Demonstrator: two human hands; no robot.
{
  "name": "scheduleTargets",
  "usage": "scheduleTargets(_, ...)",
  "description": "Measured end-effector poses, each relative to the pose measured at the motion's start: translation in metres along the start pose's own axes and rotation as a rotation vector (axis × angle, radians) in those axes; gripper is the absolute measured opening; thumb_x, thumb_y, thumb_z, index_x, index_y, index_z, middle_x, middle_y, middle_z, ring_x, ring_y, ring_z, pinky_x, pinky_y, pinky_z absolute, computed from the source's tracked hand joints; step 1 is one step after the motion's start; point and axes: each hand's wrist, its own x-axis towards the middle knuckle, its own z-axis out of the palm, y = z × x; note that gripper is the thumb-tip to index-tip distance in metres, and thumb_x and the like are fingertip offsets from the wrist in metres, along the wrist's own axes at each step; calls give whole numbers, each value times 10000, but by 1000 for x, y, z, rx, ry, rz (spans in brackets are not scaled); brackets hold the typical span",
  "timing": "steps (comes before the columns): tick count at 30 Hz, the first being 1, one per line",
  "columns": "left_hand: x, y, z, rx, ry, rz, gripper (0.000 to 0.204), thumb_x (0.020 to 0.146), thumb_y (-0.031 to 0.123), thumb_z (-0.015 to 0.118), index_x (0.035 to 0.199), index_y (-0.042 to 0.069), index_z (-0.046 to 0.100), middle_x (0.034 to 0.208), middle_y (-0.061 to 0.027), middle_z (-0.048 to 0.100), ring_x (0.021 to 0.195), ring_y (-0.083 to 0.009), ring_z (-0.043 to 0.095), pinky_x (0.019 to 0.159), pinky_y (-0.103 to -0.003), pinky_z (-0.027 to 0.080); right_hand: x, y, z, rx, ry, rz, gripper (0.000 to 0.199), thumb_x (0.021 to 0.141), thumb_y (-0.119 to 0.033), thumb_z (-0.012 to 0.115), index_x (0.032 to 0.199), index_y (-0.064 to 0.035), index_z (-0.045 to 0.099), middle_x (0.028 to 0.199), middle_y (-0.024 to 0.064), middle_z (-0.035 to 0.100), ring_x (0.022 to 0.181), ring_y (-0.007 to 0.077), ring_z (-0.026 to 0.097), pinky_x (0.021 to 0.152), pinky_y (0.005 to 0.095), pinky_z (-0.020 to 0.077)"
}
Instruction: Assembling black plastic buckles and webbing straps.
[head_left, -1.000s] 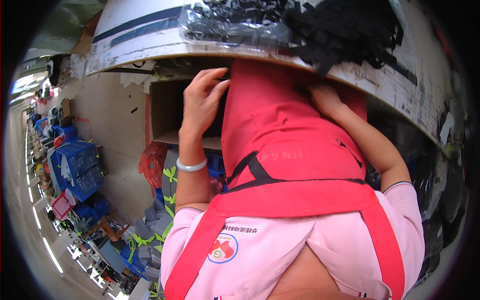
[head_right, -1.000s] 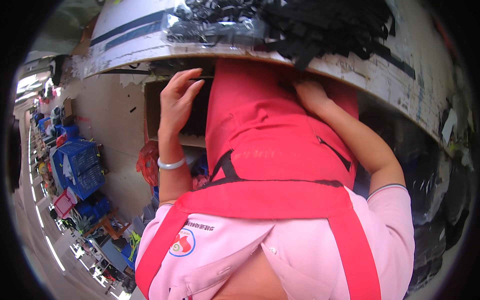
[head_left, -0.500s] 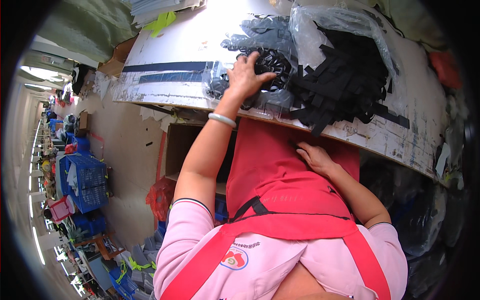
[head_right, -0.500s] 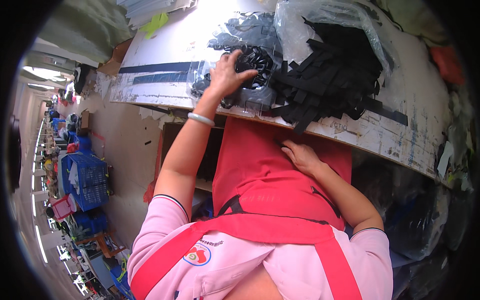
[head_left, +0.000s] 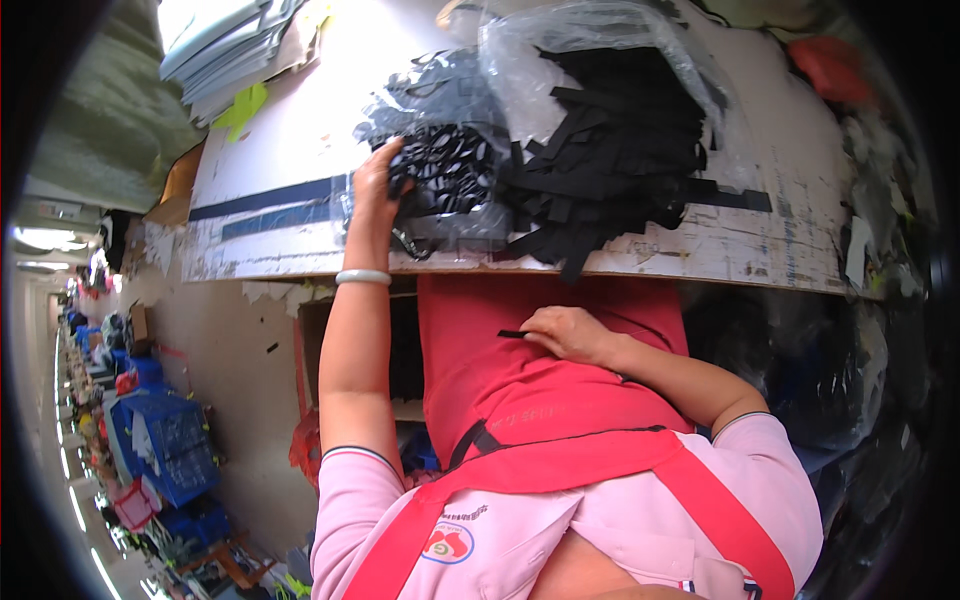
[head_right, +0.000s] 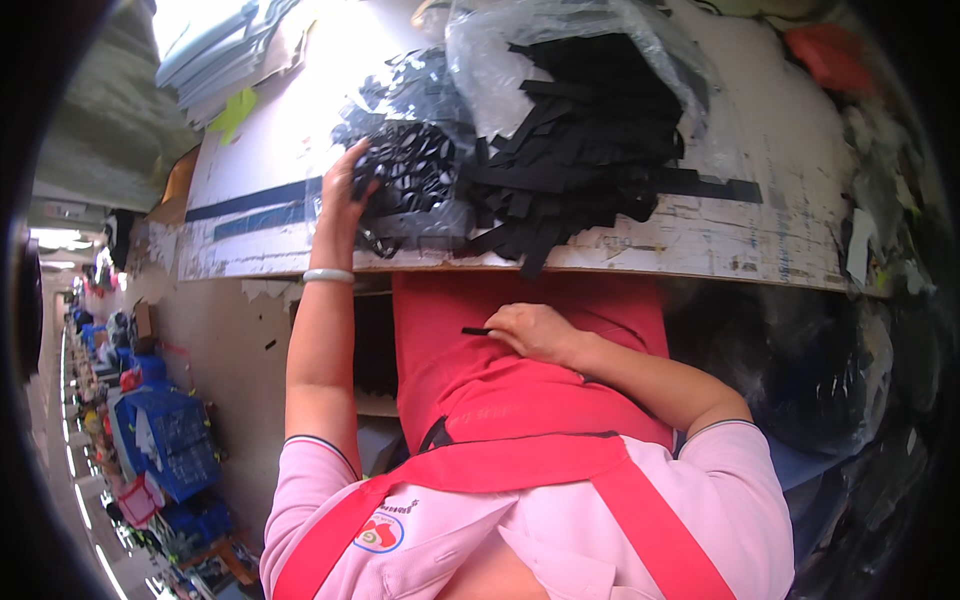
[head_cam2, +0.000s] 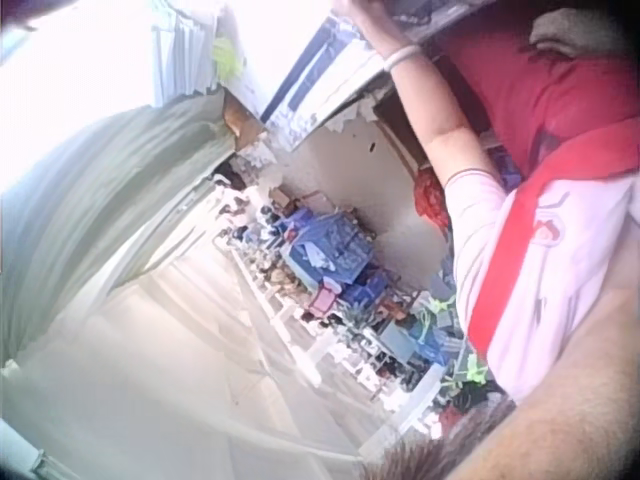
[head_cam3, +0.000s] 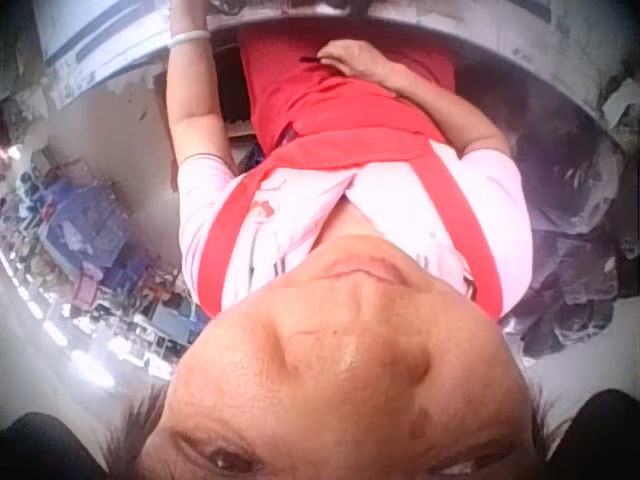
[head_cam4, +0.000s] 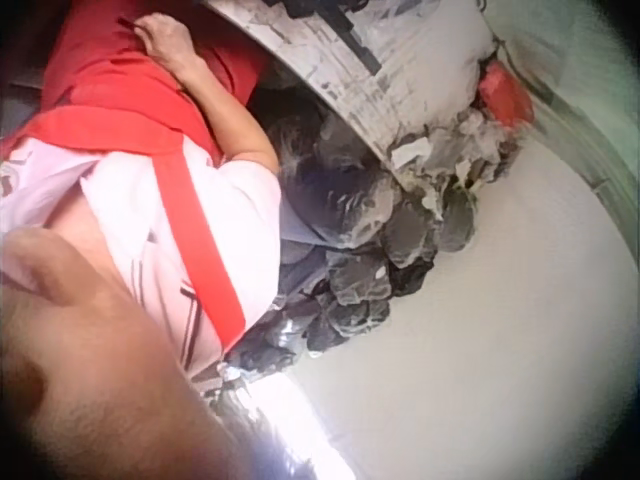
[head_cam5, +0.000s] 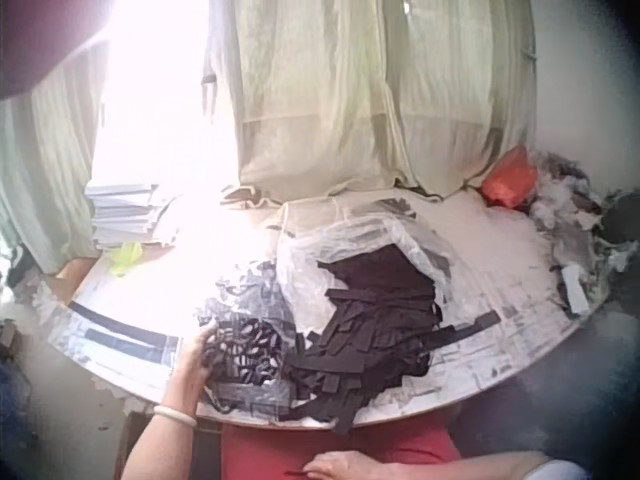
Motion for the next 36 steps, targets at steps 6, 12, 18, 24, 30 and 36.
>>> scheduleTargets(6, 23, -18, -18, -693, -185, -193, 321, 998, 306, 448, 994, 20, 594, 1020, -175, 621, 975, -399, 618, 700, -432, 604, 3, -3, 9, 31, -46, -19, 176, 899, -198, 598, 984, -50, 640, 904, 122, 646, 873, 315, 629, 764, 404, 514)
scheduleTargets(12, 41, -25, -56, -878, -575, -318, 244, 980, 258, 505, 1048, 48, 610, 993, -147, 653, 941, -358, 644, 655, -384, 616, 12, -18, 1, 56, -42, -101, 151, 891, -175, 604, 971, -49, 632, 889, 120, 640, 861, 322, 626, 738, 416, 510)
scheduleTargets(18, -7, 3, -20, -970, -459, -290, 352, 1002, 325, 445, 1063, 16, 602, 1177, -303, 564, 1114, -433, 564, 833, -512, 567, 25, -40, -13, 268, 37, -14, 289, 913, -141, 577, 1197, -87, 585, 1115, 140, 641, 978, 343, 629, 825, 389, 526)
scheduleTargets(24, -21, -11, -6, -930, -469, -261, 178, 916, 154, 628, 1059, 49, 608, 953, -115, 620, 847, -258, 617, 521, -256, 547, 36, -53, -33, 233, -26, 24, 357, 876, 46, 518, 1191, -92, 610, 988, 134, 636, 900, 298, 641, 792, 348, 521)
scheduleTargets(30, -81, -19, 5, -896, -527, -253, 198, 943, 176, 586, 1109, 67, 581, 990, -132, 613, 803, -246, 603, 449, -232, 487, 50, -61, -50, 329, 207, 109, 238, 832, 80, 541, 1005, -31, 660, 850, 120, 597, 761, 248, 613, 696, 297, 485)
scheduleTargets(36, -131, -37, 25, -1087, -582, -375, 240, 954, 185, 571, 1170, 82, 560, 1019, -133, 627, 826, -246, 605, 452, -239, 487, 95, -56, -67, 170, 532, 25, 187, 825, -76, 691, 998, -13, 662, 884, 113, 631, 782, 240, 619, 709, 300, 486)
